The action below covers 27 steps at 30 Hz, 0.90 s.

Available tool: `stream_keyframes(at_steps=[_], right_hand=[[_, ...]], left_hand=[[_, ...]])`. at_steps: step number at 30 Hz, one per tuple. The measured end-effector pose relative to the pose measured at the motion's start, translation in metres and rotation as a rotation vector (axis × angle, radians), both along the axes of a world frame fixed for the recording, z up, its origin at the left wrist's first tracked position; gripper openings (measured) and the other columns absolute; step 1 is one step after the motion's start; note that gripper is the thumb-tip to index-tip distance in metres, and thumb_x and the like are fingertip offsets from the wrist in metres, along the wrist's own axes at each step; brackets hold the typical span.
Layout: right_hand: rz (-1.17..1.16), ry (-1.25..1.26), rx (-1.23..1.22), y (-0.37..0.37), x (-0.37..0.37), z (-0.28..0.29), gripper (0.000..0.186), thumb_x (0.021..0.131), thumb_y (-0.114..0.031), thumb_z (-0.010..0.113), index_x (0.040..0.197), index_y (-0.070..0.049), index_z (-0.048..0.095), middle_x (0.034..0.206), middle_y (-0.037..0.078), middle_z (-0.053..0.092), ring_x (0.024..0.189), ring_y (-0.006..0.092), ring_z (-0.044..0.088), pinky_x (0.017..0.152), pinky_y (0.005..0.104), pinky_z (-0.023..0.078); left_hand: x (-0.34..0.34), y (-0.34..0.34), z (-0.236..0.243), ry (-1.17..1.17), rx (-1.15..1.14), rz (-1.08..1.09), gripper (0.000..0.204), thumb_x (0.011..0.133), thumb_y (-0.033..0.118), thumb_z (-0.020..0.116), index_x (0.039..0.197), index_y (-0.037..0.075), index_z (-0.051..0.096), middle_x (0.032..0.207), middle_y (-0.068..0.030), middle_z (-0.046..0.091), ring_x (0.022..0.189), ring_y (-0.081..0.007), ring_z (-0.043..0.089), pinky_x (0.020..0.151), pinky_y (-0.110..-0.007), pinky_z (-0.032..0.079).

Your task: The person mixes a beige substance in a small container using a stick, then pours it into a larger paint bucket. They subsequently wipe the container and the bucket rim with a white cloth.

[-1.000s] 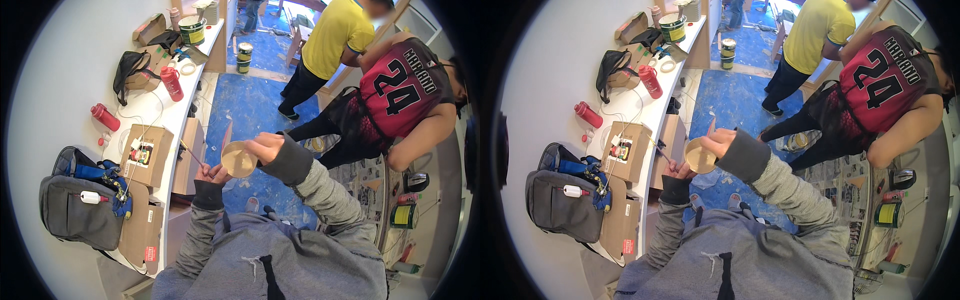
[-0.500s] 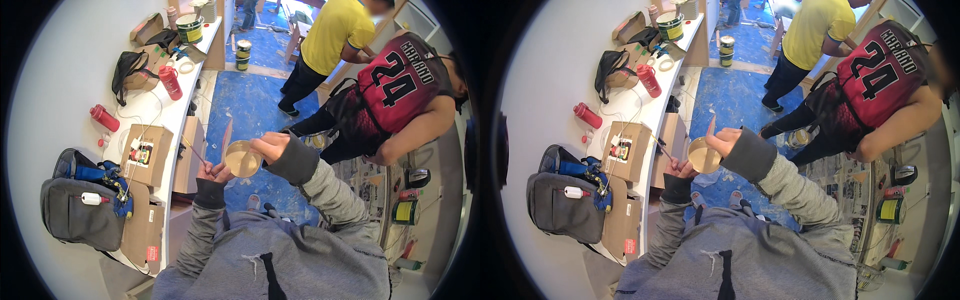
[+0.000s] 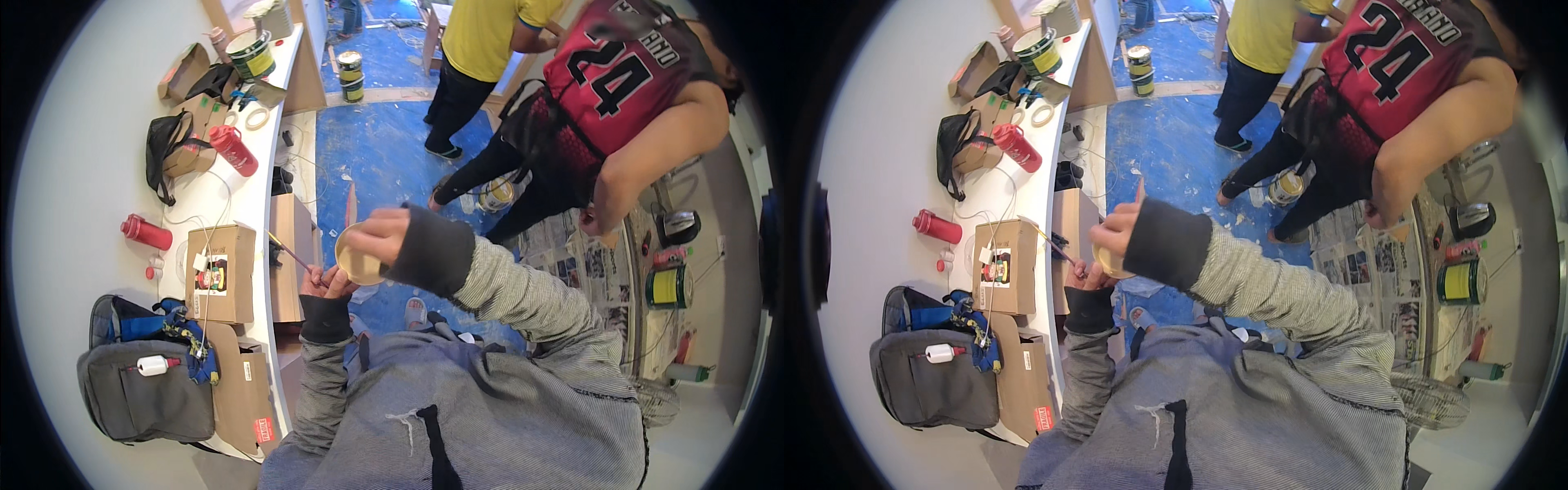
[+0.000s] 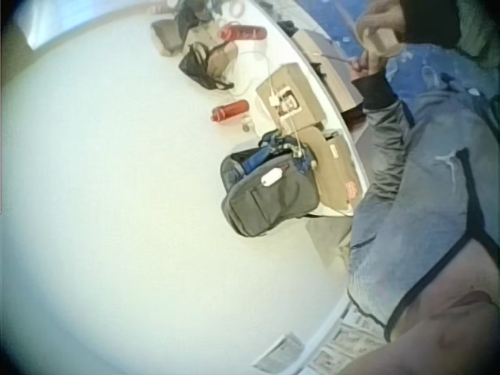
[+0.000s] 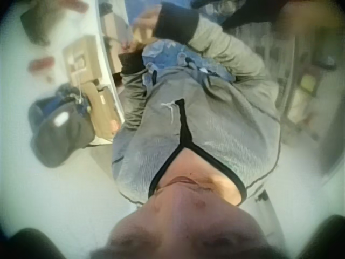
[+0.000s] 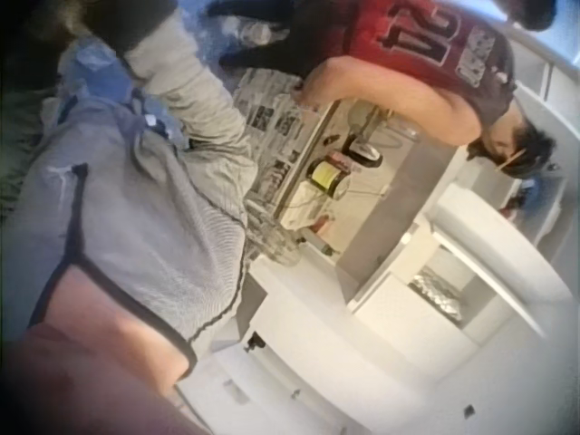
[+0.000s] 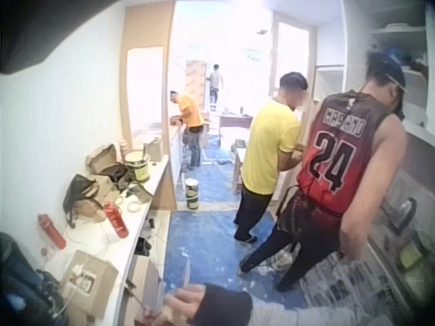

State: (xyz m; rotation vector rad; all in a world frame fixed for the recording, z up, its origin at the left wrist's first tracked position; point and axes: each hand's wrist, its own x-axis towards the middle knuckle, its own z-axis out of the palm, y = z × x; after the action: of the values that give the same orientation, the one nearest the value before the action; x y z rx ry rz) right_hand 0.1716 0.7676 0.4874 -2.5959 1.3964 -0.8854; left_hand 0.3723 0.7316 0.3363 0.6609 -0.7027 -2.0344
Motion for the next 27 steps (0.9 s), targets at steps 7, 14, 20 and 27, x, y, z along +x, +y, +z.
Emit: stream_keyframes(at_steps=[7,14,20,27], right_hand=[[-0.069,0.041,0.002,0.019,-0.020,0.002,0.030,0.068,-0.005,0.065,0.097,-0.004,0.056,0.082,0.008,0.060,0.079,0.0272,0.064,0.066,0.0351,0.053],[-0.002,-0.118,-0.064,0.016,-0.016,-0.009,0.030,0.068,-0.006,0.065,0.097,-0.005,0.057,0.079,0.007,0.059,0.077,0.0260,0.063,0.064,0.0366,0.053],[-0.047,0.015,0.021,0.022,-0.033,-0.006,0.036,0.065,-0.005,0.068,0.099,-0.005,0.058,0.082,0.008,0.061,0.078,0.0267,0.064,0.065,0.0379,0.054],[0.082,-0.078,-0.032,0.017,-0.014,-0.010,0.038,0.065,-0.005,0.068,0.101,-0.004,0.057,0.088,0.010,0.062,0.080,0.0284,0.064,0.068,0.0369,0.054]], left_hand=[[-0.002,-0.001,-0.013,0.144,-0.018,-0.057,0.044,0.086,-0.005,0.063,0.092,0.016,0.026,0.089,-0.0059,0.050,0.083,-0.0158,0.058,0.068,-0.032,0.054],[-0.023,0.010,0.010,0.007,0.009,-0.016,0.043,0.086,-0.005,0.063,0.093,0.017,0.026,0.086,-0.0050,0.047,0.074,-0.0106,0.051,0.059,-0.027,0.047],[-0.013,0.009,-0.010,0.211,-0.048,-0.062,0.045,0.085,-0.006,0.064,0.093,0.017,0.026,0.089,-0.0077,0.050,0.082,-0.0167,0.058,0.070,-0.033,0.053],[-0.015,0.017,0.006,0.000,0.020,0.014,0.046,0.084,-0.003,0.065,0.094,0.015,0.024,0.091,-0.0105,0.054,0.092,-0.0213,0.062,0.079,-0.037,0.056]])
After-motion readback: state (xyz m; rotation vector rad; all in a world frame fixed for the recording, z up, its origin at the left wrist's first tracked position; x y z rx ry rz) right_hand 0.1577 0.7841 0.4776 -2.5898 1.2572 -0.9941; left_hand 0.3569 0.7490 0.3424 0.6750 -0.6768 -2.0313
